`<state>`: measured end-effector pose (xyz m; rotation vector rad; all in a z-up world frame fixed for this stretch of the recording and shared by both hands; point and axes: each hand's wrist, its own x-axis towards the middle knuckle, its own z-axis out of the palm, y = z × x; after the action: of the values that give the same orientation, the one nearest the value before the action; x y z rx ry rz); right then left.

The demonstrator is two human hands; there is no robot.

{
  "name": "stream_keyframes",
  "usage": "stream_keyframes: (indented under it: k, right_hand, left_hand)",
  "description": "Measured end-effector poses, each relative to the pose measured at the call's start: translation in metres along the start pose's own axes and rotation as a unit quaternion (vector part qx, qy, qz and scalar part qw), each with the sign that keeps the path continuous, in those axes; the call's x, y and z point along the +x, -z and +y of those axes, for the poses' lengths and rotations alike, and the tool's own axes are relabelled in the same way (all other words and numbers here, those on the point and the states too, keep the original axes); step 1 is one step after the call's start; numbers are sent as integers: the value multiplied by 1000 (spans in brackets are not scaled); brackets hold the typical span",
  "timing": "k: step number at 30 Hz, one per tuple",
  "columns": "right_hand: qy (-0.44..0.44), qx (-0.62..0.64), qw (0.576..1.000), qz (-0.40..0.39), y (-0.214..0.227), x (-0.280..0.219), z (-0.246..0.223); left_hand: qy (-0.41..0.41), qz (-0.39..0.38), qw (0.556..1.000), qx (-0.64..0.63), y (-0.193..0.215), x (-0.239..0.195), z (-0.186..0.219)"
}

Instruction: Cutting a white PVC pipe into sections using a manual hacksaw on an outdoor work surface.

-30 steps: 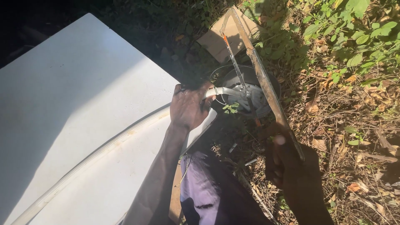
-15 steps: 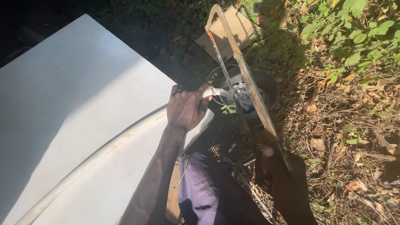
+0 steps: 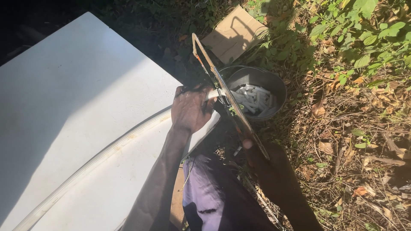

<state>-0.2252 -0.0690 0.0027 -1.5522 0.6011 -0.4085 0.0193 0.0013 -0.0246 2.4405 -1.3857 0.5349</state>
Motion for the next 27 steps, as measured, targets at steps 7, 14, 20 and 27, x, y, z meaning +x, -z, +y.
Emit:
stream_keyframes:
  k: [7, 14, 20, 27]
  right_hand:
    - [-182, 198, 962, -40, 51, -44, -21]
    - [-71, 124, 985, -92, 20, -19, -55]
    - [-118, 112, 984, -73, 36, -28, -66]
    - [-70, 164, 980, -93, 27, -17, -56]
  left_hand:
    - [38, -51, 998, 22, 1, 1, 1]
    - [45, -87, 995, 28, 2, -3, 2]
    - [59, -75, 995, 20, 5, 1, 3]
    - [60, -125, 990, 23, 4, -1, 3]
